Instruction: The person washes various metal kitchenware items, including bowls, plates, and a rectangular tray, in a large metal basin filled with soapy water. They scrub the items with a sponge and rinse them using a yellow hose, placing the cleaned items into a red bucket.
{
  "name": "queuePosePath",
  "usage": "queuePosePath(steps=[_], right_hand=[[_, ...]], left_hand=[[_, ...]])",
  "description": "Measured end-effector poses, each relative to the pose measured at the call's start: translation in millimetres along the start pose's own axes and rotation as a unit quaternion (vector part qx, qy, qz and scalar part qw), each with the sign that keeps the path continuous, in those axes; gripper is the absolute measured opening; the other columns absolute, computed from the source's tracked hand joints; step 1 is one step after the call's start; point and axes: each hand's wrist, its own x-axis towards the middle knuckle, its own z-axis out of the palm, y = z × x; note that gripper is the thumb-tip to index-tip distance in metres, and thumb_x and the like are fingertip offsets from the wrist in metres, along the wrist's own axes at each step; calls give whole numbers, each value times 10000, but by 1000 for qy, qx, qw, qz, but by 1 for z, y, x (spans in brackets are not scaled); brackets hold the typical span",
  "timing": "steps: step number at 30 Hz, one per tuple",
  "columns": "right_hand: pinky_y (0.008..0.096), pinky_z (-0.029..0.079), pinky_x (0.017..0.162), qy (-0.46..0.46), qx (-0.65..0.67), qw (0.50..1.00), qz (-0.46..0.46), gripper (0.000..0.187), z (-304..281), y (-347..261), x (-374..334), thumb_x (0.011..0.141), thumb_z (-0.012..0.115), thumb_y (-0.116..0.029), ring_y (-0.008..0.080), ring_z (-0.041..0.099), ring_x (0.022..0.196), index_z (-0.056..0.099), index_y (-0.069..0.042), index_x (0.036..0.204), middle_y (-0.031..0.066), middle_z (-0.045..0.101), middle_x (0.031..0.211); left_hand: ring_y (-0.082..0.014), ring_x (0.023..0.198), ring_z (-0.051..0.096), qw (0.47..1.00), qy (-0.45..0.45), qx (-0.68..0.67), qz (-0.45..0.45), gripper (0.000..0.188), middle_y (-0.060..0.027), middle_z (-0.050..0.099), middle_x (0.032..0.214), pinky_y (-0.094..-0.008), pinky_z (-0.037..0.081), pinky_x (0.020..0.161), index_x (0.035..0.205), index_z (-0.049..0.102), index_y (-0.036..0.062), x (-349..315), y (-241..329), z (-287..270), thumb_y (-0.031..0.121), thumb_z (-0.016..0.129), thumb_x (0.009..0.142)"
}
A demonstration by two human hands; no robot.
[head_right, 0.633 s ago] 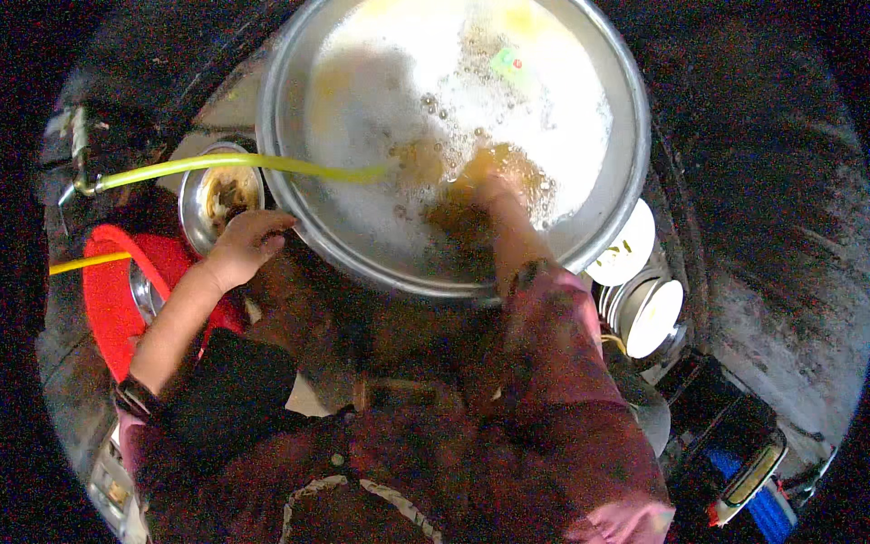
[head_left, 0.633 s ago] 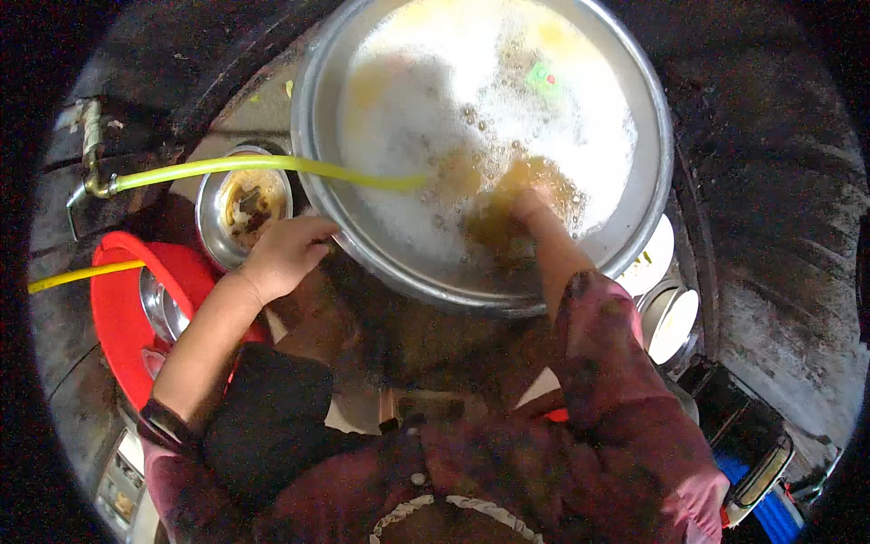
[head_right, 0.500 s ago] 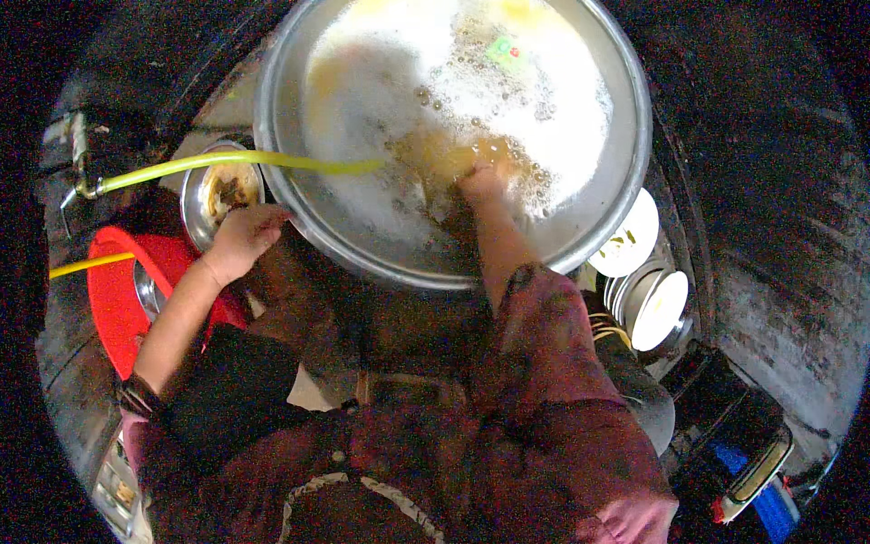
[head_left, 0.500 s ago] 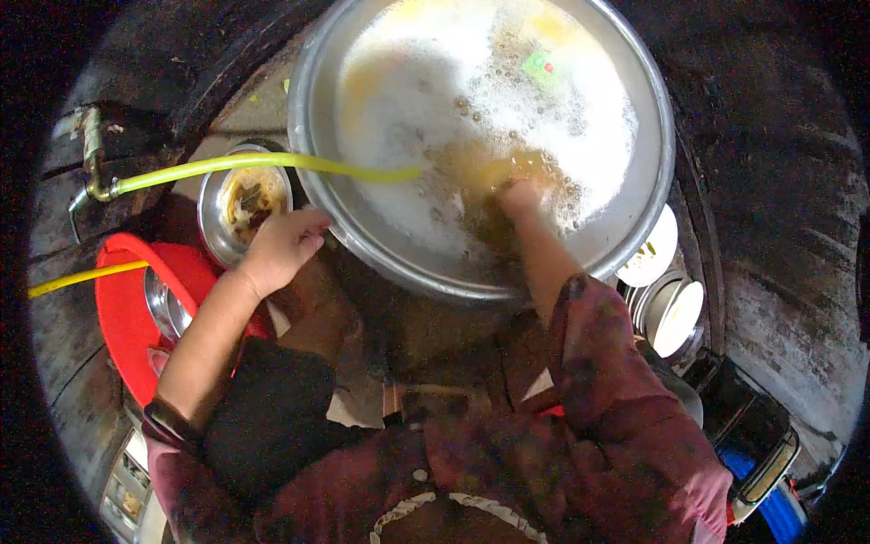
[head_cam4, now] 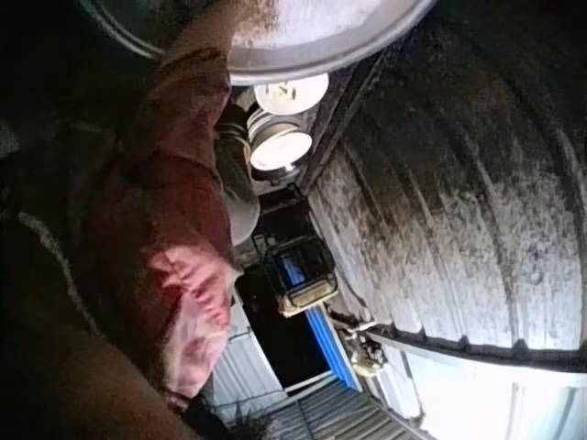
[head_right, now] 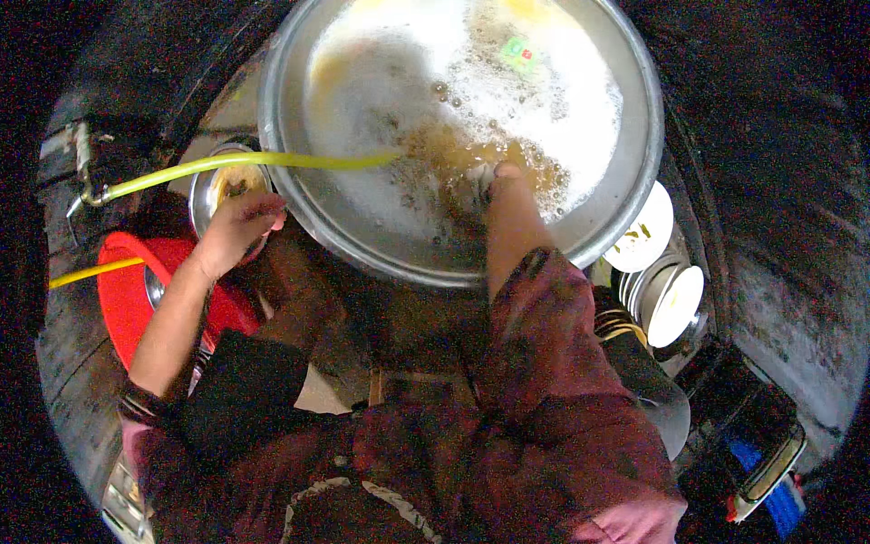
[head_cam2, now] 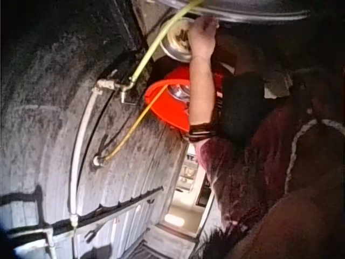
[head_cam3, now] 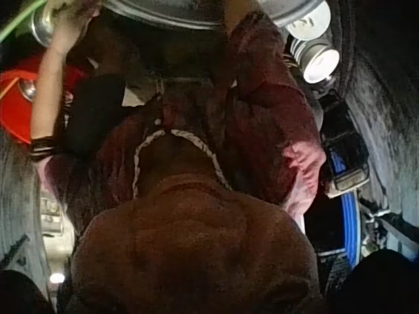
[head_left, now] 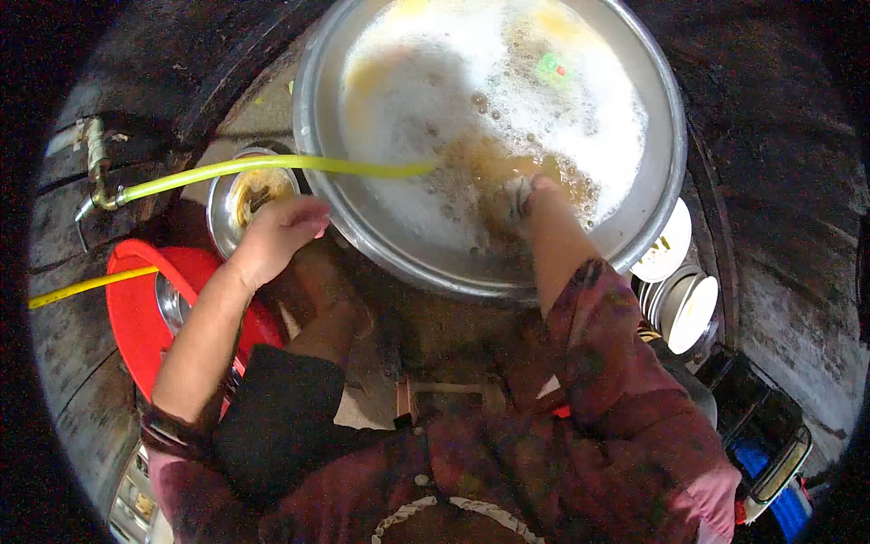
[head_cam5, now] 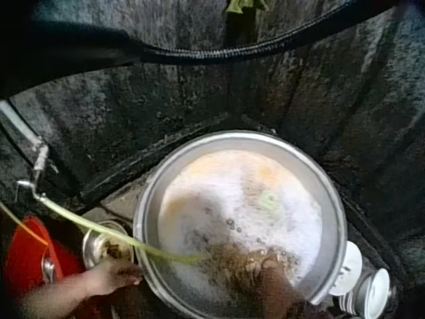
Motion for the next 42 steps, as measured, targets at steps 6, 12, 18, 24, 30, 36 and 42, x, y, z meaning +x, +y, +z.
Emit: queuePosePath(steps=[6,12,18,24,30,36,42], right_hand=[[387,468,682,-45,-17,998,-42,181,18,-14,1,796,449,-193,259,564,719,562,-68,863,158,556,860],[395,465,707,-77,-49,995,-47,189,20,14,-7,795,440,-169,269,567,775,564,-82,908,172,547,930],[403,462,731,-156,-99,979,-84,213,11,14,-30,795,430,-146,280,571,831,566,-96,952,186,537,1000],[411,459,756,-162,-66,983,-54,250,-16,-12,-3,794,420,-122,290,574,887,567,-109,996,200,528,1070],[377,454,785,-7,-45,998,-50,335,-46,-22,17,780,465,-147,300,528,996,515,-70,1103,150,554,1061],[356,469,766,-132,-59,986,-78,253,11,17,4,796,431,-159,271,575,918,600,-62,957,124,596,985],[376,483,719,-196,-158,947,-201,178,-47,-9,-47,765,495,-151,280,592,862,626,-64,849,125,604,938]], left_hand=[[-112,755,539,965,36,-258,-20,225,-59,577,870,-220,428,657,1025,519,-35,20,4,13,68,519,825],[-235,945,532,977,37,181,103,366,-106,562,999,-321,416,815,1104,492,39,15,6,19,66,573,748],[-331,961,481,834,-27,435,338,381,-138,517,985,-424,347,889,1035,513,53,18,12,84,96,587,664],[-339,862,548,775,-196,533,277,263,-157,574,868,-466,370,840,924,587,72,49,23,144,232,529,724],[-308,1019,493,872,-177,436,137,431,-153,538,1062,-433,373,863,1089,522,78,87,44,110,342,558,751],[-312,1032,488,914,-22,384,131,389,-162,524,1097,-417,385,871,1056,545,71,133,-17,79,313,555,751],[-305,1031,495,915,-138,373,-66,402,-171,534,1085,-407,360,900,1023,584,70,112,16,134,363,545,750]])
